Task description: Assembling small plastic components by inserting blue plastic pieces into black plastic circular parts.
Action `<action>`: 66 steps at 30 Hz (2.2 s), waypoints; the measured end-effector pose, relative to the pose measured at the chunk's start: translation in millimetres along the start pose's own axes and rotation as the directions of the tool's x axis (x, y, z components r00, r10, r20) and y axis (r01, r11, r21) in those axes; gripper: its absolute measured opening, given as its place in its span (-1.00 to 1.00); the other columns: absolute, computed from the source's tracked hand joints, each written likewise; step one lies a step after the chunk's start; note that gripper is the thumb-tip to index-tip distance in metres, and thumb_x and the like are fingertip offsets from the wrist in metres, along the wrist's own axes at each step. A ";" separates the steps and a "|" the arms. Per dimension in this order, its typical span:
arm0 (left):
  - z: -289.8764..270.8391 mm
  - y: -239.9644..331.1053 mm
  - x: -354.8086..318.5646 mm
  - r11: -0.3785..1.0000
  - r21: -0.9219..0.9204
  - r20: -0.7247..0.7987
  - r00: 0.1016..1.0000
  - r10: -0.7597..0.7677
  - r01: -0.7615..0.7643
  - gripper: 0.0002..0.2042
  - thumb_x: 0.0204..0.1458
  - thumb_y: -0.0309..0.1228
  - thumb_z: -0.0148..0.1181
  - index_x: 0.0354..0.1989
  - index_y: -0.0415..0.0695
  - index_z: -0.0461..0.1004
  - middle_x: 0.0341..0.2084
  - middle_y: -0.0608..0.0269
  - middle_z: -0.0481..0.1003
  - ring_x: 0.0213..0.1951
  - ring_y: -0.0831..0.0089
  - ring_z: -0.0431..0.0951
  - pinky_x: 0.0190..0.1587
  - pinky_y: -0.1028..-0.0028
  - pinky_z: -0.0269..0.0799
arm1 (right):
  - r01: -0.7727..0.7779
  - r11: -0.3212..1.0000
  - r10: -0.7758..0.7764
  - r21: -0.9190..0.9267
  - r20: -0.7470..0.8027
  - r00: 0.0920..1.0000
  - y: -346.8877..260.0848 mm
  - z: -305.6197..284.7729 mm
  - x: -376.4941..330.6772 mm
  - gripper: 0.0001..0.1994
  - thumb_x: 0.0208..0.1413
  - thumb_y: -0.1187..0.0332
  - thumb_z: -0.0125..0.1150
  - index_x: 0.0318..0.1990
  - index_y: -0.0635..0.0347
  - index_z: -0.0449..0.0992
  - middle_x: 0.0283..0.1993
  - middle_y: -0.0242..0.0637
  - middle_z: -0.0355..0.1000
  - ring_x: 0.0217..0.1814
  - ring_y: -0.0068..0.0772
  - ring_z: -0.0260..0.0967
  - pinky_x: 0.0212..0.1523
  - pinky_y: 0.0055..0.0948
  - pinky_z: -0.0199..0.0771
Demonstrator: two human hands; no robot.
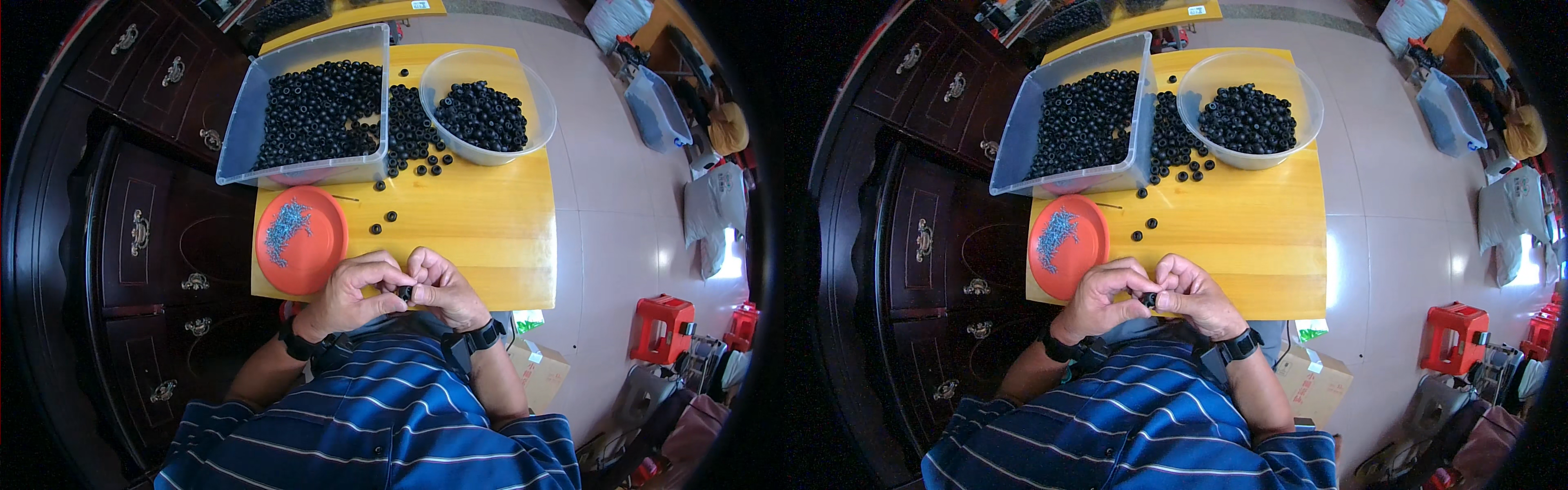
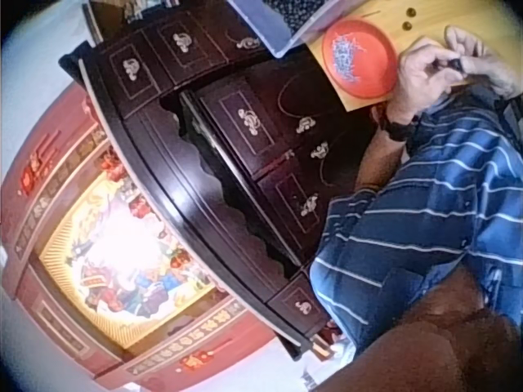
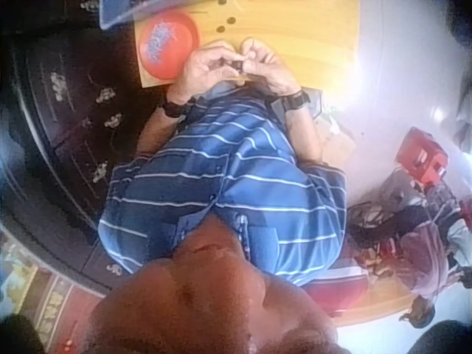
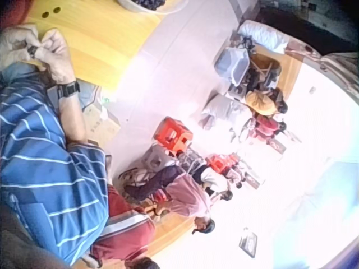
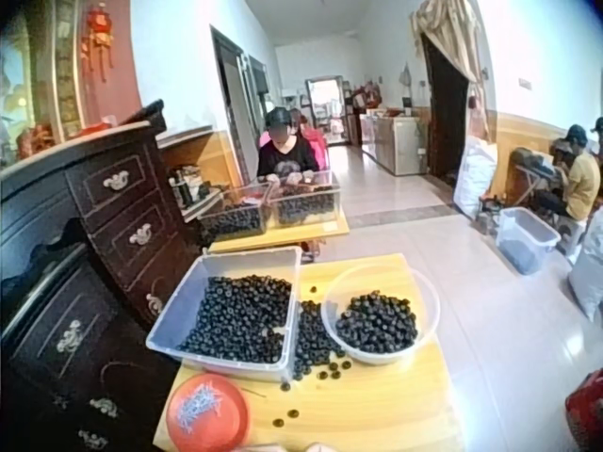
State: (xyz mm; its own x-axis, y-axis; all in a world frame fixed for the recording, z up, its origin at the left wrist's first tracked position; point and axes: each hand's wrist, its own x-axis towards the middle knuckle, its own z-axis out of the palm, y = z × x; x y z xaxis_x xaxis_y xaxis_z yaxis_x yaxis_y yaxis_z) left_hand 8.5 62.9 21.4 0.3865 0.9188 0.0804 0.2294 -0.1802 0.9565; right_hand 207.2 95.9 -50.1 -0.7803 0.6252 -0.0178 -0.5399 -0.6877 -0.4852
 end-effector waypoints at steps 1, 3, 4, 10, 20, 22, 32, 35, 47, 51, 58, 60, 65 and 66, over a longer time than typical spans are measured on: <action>1.1 -0.6 0.1 1.000 -0.009 -0.012 1.000 0.015 -0.015 -0.72 0.03 -0.33 0.43 -0.14 -0.21 0.60 -0.38 0.25 0.50 -0.33 0.43 0.52 -0.26 0.49 0.39 | -0.003 1.000 0.003 0.003 0.009 1.000 -0.8 0.7 0.0 -0.74 0.16 0.43 0.38 -0.12 0.12 0.37 -0.27 -0.43 0.51 -0.28 -0.69 0.45 -0.26 -0.70 0.41; 2.4 -0.1 0.3 0.999 -0.017 -0.023 0.999 0.030 -0.030 -0.72 0.03 -0.32 0.43 -0.16 -0.22 0.59 -0.39 0.25 0.50 -0.33 0.42 0.52 -0.26 0.49 0.39 | -0.005 1.000 0.005 0.006 0.017 1.000 -1.9 0.1 -0.1 -0.73 0.15 0.43 0.38 -0.12 0.12 0.36 -0.26 -0.42 0.52 -0.29 -0.68 0.45 -0.26 -0.71 0.40; 2.8 1.5 0.7 0.999 0.011 -0.020 0.998 0.052 -0.052 -0.71 0.03 -0.32 0.43 -0.16 -0.22 0.59 -0.39 0.25 0.50 -0.33 0.42 0.52 -0.26 0.48 0.39 | -0.012 1.000 0.012 0.000 0.030 0.999 -2.8 -0.9 -0.3 -0.72 0.15 0.42 0.39 -0.12 0.11 0.36 -0.25 -0.42 0.52 -0.28 -0.69 0.44 -0.27 -0.71 0.39; 9.6 7.8 -1.6 0.995 0.068 -0.057 0.996 0.072 -0.068 -0.77 -0.05 -0.54 0.43 -0.20 -0.23 0.58 -0.39 0.22 0.50 -0.34 0.41 0.54 -0.25 0.49 0.43 | -0.026 0.998 0.027 -0.061 0.021 0.999 -1.8 -2.1 -2.1 -0.70 0.12 0.38 0.43 -0.13 0.08 0.37 -0.25 -0.45 0.51 -0.32 -0.73 0.38 -0.34 -0.73 0.30; 16.5 -12.4 -8.1 0.998 -0.056 -0.091 0.995 0.029 -0.034 -0.72 0.03 -0.45 0.42 -0.09 -0.23 0.57 -0.40 0.30 0.47 -0.37 0.53 0.45 -0.28 0.53 0.36 | -0.023 0.999 0.022 -0.049 -0.032 0.999 -2.6 -3.2 -3.9 -0.76 0.16 0.40 0.38 -0.16 0.08 0.38 -0.30 -0.51 0.50 -0.26 -0.72 0.43 -0.20 -0.68 0.41; 15.5 -15.2 -8.8 0.997 -0.069 -0.089 0.996 0.011 -0.017 -0.71 0.03 -0.46 0.41 -0.07 -0.23 0.57 -0.39 0.31 0.46 -0.36 0.55 0.44 -0.28 0.54 0.36 | -0.012 0.999 0.010 -0.043 -0.037 0.999 -3.0 -3.1 -3.0 -0.76 0.16 0.40 0.38 -0.16 0.09 0.38 -0.31 -0.51 0.49 -0.27 -0.71 0.43 -0.20 -0.67 0.41; 12.6 -5.6 -2.2 0.998 -0.051 -0.121 0.992 -0.036 0.030 -0.76 0.05 -0.60 0.33 -0.08 -0.24 0.56 -0.40 0.34 0.44 -0.35 0.60 0.44 -0.28 0.58 0.35 | 0.034 0.999 -0.036 -0.024 -0.102 0.994 -3.9 -3.4 1.6 -0.79 0.16 0.38 0.39 -0.22 0.10 0.41 -0.33 -0.52 0.47 -0.30 -0.69 0.41 -0.18 -0.66 0.41; 14.1 -14.2 -5.6 0.988 -0.145 -0.123 0.989 -0.079 0.061 -0.78 0.07 -0.61 0.32 -0.10 -0.25 0.56 -0.38 0.34 0.45 -0.34 0.61 0.44 -0.27 0.58 0.35 | 0.021 0.999 -0.024 -0.032 -0.104 0.994 -1.9 -4.7 1.8 -0.80 0.15 0.39 0.40 -0.24 0.10 0.43 -0.34 -0.53 0.46 -0.30 -0.71 0.40 -0.20 -0.67 0.41; 13.2 -9.5 -2.6 0.976 -0.193 -0.115 0.986 -0.123 0.099 -0.85 0.10 -0.56 0.32 -0.15 -0.26 0.56 -0.37 0.31 0.47 -0.33 0.60 0.45 -0.25 0.58 0.35 | 0.004 0.997 -0.012 -0.082 -0.094 0.996 -3.9 -11.9 2.8 -0.81 0.17 0.35 0.39 -0.23 0.11 0.44 -0.36 -0.55 0.45 -0.32 -0.74 0.38 -0.23 -0.69 0.38; 11.0 -5.9 0.4 0.984 -0.161 -0.099 0.991 -0.093 0.077 -0.85 0.09 -0.55 0.34 -0.17 -0.24 0.57 -0.39 0.30 0.48 -0.34 0.59 0.46 -0.25 0.57 0.35 | -0.001 1.000 0.000 -0.011 -0.074 0.997 -8.9 -9.1 6.1 -0.82 0.21 0.32 0.34 -0.21 0.14 0.44 -0.37 -0.50 0.46 -0.31 -0.66 0.43 -0.19 -0.63 0.42; 5.7 -6.0 3.2 0.994 -0.108 -0.062 0.998 0.010 -0.017 -0.84 0.04 -0.54 0.38 -0.21 -0.22 0.58 -0.43 0.27 0.52 -0.39 0.53 0.52 -0.31 0.54 0.38 | -0.057 0.998 0.057 -0.003 0.010 0.998 -16.3 -9.2 4.0 -0.83 0.20 0.37 0.33 -0.19 0.18 0.44 -0.29 -0.39 0.53 -0.25 -0.61 0.50 -0.14 -0.61 0.46; 3.2 -5.7 4.1 0.993 -0.109 -0.051 0.998 0.031 -0.036 -0.84 0.03 -0.54 0.39 -0.22 -0.22 0.59 -0.44 0.26 0.53 -0.40 0.51 0.53 -0.32 0.53 0.39 | -0.077 0.997 0.077 -0.026 0.027 0.997 -20.4 -5.3 3.1 -0.83 0.19 0.40 0.34 -0.19 0.18 0.45 -0.28 -0.38 0.55 -0.24 -0.61 0.50 -0.14 -0.62 0.47; 2.9 -7.3 7.4 0.988 -0.140 -0.042 0.997 0.060 -0.065 -0.83 0.00 -0.51 0.43 -0.24 -0.22 0.61 -0.42 0.23 0.56 -0.39 0.49 0.55 -0.33 0.53 0.39 | -0.044 0.995 0.046 -0.093 0.019 0.999 -29.5 1.6 0.6 -0.83 0.13 0.49 0.39 -0.20 0.17 0.47 -0.28 -0.45 0.54 -0.25 -0.70 0.45 -0.16 -0.66 0.45; 2.6 -7.3 7.7 0.988 -0.139 -0.040 0.997 0.059 -0.064 -0.83 0.00 -0.51 0.43 -0.24 -0.22 0.61 -0.42 0.23 0.56 -0.39 0.49 0.55 -0.33 0.53 0.39 | -0.043 0.995 0.045 -0.091 0.019 0.999 -30.2 2.2 0.6 -0.83 0.13 0.49 0.39 -0.20 0.17 0.47 -0.28 -0.45 0.54 -0.25 -0.70 0.45 -0.16 -0.66 0.45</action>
State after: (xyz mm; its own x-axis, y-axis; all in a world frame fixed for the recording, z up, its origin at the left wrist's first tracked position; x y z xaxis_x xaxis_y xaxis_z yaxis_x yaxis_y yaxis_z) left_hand 12.1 70.4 14.4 0.3632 0.9199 0.1480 0.0779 -0.1883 0.9790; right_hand 222.4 116.2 -33.5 -0.8095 0.5867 -0.0225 -0.4751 -0.6771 -0.5619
